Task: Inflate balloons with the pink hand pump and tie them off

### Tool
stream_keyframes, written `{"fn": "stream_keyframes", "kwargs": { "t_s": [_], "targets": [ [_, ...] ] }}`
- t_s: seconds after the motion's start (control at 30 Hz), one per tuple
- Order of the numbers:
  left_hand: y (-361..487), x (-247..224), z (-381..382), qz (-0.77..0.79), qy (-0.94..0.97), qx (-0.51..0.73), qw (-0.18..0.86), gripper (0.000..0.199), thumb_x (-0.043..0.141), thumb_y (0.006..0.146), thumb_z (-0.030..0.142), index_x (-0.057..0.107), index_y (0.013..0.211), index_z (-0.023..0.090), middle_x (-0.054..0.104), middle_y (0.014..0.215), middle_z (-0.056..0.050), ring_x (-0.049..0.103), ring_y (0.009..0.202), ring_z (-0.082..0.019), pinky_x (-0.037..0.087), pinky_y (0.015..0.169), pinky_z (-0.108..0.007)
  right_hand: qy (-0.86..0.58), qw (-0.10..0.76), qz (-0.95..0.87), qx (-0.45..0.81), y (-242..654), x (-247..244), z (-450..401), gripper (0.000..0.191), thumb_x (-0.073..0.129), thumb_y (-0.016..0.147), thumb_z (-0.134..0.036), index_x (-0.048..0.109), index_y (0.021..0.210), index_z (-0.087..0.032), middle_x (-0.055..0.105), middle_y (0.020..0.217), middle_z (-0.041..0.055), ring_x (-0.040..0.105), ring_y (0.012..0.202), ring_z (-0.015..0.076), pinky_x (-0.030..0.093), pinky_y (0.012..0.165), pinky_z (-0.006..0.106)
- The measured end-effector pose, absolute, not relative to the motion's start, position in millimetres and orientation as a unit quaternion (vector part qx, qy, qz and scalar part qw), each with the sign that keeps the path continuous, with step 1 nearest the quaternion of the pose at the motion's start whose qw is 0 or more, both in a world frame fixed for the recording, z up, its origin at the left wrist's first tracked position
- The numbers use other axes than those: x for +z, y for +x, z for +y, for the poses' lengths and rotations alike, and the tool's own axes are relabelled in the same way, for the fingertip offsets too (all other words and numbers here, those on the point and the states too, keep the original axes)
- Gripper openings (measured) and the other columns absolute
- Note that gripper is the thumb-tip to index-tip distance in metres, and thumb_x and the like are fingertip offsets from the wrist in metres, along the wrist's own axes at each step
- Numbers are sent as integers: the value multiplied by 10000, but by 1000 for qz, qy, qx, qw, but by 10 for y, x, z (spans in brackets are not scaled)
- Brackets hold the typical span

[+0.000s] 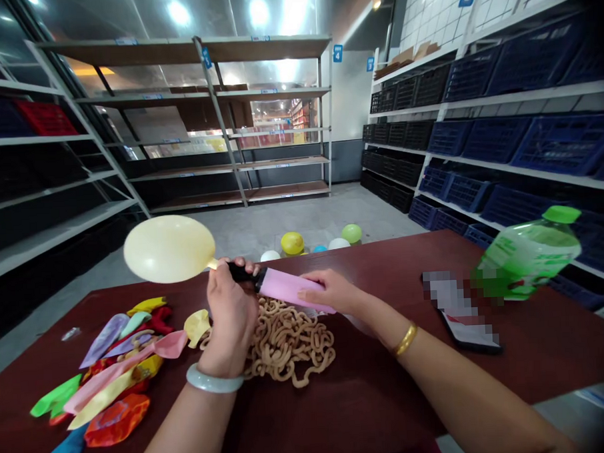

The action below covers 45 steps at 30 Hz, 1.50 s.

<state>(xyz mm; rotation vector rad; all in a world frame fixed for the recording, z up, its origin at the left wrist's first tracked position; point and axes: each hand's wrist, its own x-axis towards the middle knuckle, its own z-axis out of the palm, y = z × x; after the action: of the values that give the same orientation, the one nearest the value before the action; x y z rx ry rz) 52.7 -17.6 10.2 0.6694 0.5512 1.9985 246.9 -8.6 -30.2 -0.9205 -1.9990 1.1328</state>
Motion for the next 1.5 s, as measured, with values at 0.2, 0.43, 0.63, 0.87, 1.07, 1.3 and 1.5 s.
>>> {"fn": "stream_keyframes", "kwargs": {
  "t_s": [0.2, 0.43, 0.63, 0.87, 1.07, 1.3, 1.5],
  "targets": [
    [49, 152, 27, 263, 242, 829, 430, 143, 555, 731, 100, 464, 780, 199, 476, 660, 23, 487, 563, -112, 441, 561, -249, -336, 286, -803, 401, 2590, -267, -2, 478, 667, 847, -441, 683, 1218, -141, 714, 1098, 79, 639, 934, 214, 485, 804, 308],
    [-327, 148, 175, 282, 207, 863, 365, 104, 516, 744, 109, 456, 740, 194, 492, 666, 12, 496, 562, -114, 449, 545, -250, -362, 286, -811, 361, 2843, -248, 100, 451, 686, 826, -408, 698, 1215, -181, 728, 1099, 56, 653, 954, 234, 492, 832, 335],
    [63, 22, 144, 240, 190, 855, 418, 119, 476, 773, 73, 464, 763, 191, 494, 653, 13, 489, 565, -115, 457, 563, -265, -401, 297, -820, 282, 2741, -198, 10, 491, 709, 806, -487, 700, 1213, -213, 735, 1106, 58, 668, 942, 246, 481, 814, 337],
    [529, -25, -64, 222, 246, 824, 459, 132, 604, 804, 160, 482, 809, 211, 523, 701, 3, 519, 621, -134, 482, 610, -284, -412, 314, -823, 234, 2490, -147, -185, 475, 674, 831, -518, 699, 1202, -223, 740, 1084, 65, 675, 923, 244, 480, 805, 345],
    [283, 76, 19, 246, 229, 826, 453, 100, 526, 773, 101, 485, 775, 193, 495, 661, 6, 507, 574, -129, 460, 571, -274, -402, 309, -823, 255, 2549, -181, -110, 572, 681, 825, -523, 632, 1319, -237, 682, 1270, 71, 638, 1124, 278, 465, 955, 397],
    [-313, 146, 170, 273, 178, 859, 394, 135, 455, 758, 57, 440, 728, 187, 475, 651, 2, 478, 558, -120, 429, 536, -255, -380, 280, -838, 274, 2917, -114, 99, 499, 715, 808, -456, 686, 1246, -218, 717, 1191, 53, 663, 1053, 260, 479, 938, 370],
    [-134, 97, 163, 243, 195, 862, 400, 130, 461, 784, 64, 447, 762, 192, 483, 667, 7, 507, 587, -124, 449, 580, -264, -422, 295, -818, 255, 3099, -8, 95, 509, 750, 770, -475, 712, 1213, -229, 730, 1152, 74, 660, 1028, 282, 472, 936, 400]
  ]
}}
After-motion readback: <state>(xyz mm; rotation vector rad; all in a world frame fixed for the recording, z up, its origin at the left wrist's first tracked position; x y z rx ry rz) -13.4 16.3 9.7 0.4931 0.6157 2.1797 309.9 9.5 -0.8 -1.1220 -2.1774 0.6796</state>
